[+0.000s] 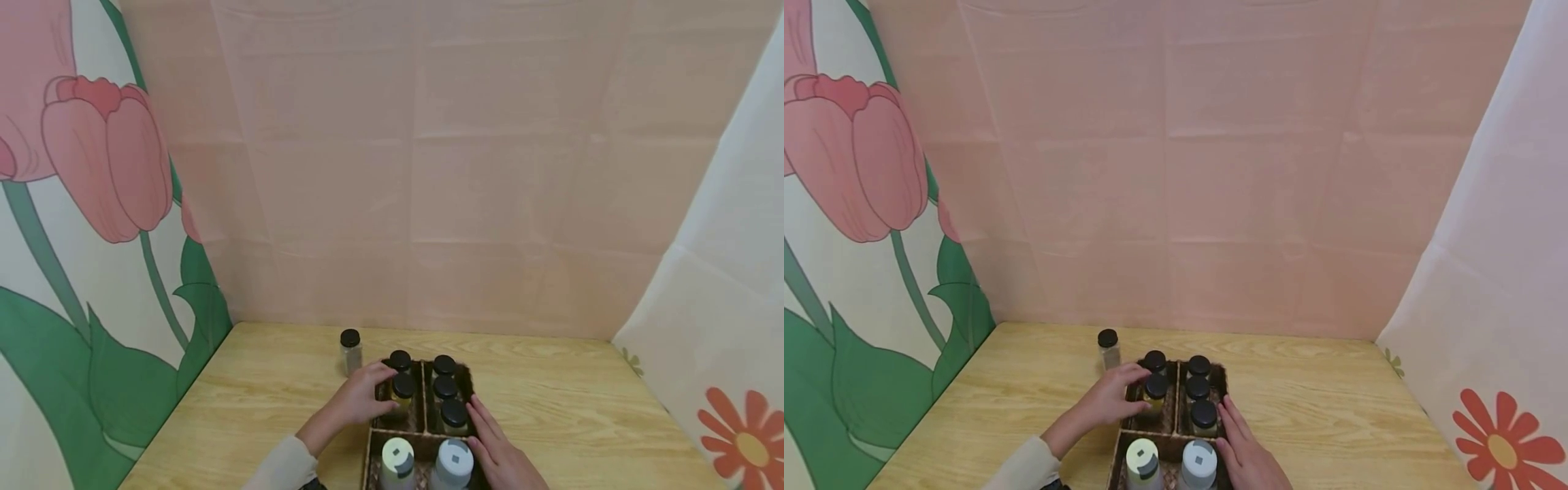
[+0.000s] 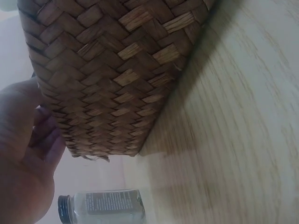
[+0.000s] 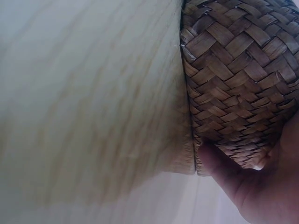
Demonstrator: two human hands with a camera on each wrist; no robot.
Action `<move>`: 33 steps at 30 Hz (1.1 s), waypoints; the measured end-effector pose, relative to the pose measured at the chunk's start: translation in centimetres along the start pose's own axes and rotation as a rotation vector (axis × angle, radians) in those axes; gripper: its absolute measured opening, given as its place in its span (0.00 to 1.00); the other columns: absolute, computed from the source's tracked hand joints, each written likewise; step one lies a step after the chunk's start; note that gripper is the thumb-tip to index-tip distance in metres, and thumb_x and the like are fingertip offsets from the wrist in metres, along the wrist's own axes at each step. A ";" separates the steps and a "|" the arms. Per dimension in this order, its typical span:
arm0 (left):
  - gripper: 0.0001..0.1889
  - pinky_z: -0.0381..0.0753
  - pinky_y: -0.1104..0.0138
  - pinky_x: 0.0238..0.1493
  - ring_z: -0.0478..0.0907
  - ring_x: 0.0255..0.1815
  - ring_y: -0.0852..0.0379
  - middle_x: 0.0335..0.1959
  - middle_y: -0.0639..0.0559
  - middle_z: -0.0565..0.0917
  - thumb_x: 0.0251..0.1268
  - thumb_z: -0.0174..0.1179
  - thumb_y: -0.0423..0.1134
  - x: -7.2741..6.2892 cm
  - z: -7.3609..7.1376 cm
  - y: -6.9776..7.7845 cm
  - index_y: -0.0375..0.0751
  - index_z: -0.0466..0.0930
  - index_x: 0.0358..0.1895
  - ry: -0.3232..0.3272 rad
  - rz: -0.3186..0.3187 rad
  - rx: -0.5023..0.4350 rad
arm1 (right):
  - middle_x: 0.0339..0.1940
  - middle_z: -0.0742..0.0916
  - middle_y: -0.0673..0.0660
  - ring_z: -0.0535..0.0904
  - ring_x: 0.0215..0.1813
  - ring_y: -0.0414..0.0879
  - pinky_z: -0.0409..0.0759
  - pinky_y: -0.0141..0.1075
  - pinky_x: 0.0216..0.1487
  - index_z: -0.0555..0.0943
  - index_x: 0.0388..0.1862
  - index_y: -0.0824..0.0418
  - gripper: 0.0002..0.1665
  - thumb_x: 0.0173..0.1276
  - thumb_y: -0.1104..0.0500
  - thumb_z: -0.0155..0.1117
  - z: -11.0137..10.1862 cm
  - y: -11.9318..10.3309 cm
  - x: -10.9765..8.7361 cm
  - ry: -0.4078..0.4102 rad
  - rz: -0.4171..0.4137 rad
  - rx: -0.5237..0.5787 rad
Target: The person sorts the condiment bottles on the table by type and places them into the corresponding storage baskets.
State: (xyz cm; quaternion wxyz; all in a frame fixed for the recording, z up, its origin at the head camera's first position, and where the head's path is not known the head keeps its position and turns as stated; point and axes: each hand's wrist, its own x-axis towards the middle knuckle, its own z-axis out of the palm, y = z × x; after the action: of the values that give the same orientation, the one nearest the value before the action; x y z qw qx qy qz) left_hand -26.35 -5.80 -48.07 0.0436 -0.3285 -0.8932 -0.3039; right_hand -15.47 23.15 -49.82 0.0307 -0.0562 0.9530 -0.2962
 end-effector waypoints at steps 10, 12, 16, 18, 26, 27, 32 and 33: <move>0.31 0.75 0.52 0.66 0.72 0.68 0.46 0.65 0.46 0.77 0.63 0.72 0.50 -0.1 -0.2 -0.4 0.39 0.78 0.66 0.015 -0.047 0.071 | 0.84 0.58 0.52 0.65 0.77 0.59 0.73 0.61 0.65 0.58 0.83 0.54 0.40 0.80 0.37 0.47 -0.1 0.1 0.1 -0.004 -0.008 0.008; 0.32 0.75 0.51 0.66 0.72 0.68 0.46 0.66 0.46 0.77 0.63 0.72 0.50 -0.1 -0.2 -0.4 0.39 0.78 0.66 0.015 -0.063 0.067 | 0.84 0.57 0.52 0.64 0.77 0.59 0.73 0.60 0.65 0.58 0.83 0.54 0.40 0.80 0.37 0.47 -0.1 0.2 0.1 -0.008 -0.008 0.007; 0.31 0.74 0.50 0.66 0.72 0.68 0.46 0.67 0.45 0.77 0.61 0.73 0.50 -0.1 -0.1 -0.5 0.40 0.79 0.65 0.027 -0.084 0.053 | 0.84 0.58 0.54 0.65 0.77 0.59 0.75 0.60 0.63 0.59 0.82 0.56 0.40 0.80 0.37 0.47 -0.1 0.3 0.2 -0.004 -0.024 -0.005; 0.31 0.73 0.49 0.67 0.71 0.69 0.45 0.68 0.44 0.76 0.60 0.73 0.50 -0.2 0.0 -0.4 0.41 0.79 0.65 0.035 -0.099 0.042 | 0.84 0.58 0.54 0.65 0.77 0.59 0.75 0.60 0.63 0.59 0.82 0.56 0.40 0.80 0.37 0.47 0.0 0.4 0.2 -0.002 -0.027 -0.007; 0.30 0.74 0.48 0.65 0.74 0.65 0.47 0.62 0.46 0.80 0.59 0.74 0.50 -0.4 0.3 -0.3 0.41 0.80 0.63 0.056 -0.109 0.035 | 0.84 0.59 0.54 0.65 0.77 0.58 0.74 0.59 0.64 0.60 0.82 0.56 0.40 0.80 0.38 0.48 0.2 0.5 0.3 -0.001 -0.024 -0.013; 0.30 0.74 0.48 0.65 0.74 0.64 0.47 0.61 0.46 0.80 0.59 0.74 0.50 -0.4 0.3 -0.4 0.42 0.80 0.63 0.057 -0.109 0.036 | 0.84 0.59 0.54 0.65 0.77 0.58 0.75 0.59 0.64 0.60 0.82 0.56 0.40 0.80 0.38 0.48 0.1 0.6 0.3 -0.001 -0.027 -0.013; 0.31 0.72 0.47 0.66 0.74 0.64 0.47 0.60 0.48 0.82 0.59 0.73 0.52 -0.4 0.4 -0.5 0.43 0.80 0.63 0.064 -0.102 0.048 | 0.84 0.59 0.54 0.64 0.77 0.57 0.75 0.59 0.64 0.60 0.82 0.56 0.40 0.79 0.37 0.49 0.1 0.5 0.2 -0.002 -0.021 -0.010; 0.31 0.72 0.48 0.66 0.74 0.63 0.48 0.60 0.50 0.82 0.59 0.73 0.53 -0.4 0.4 -0.6 0.44 0.81 0.63 0.064 -0.098 0.059 | 0.84 0.59 0.54 0.63 0.78 0.57 0.74 0.59 0.65 0.60 0.82 0.56 0.40 0.79 0.38 0.49 0.0 0.4 0.2 -0.002 -0.020 -0.009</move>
State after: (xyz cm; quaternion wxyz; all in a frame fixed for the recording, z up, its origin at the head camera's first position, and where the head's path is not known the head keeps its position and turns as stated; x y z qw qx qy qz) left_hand -26.35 -6.10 -48.83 0.0671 -0.2729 -0.9150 -0.2894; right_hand -15.72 23.46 -50.11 0.0285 -0.0661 0.9537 -0.2919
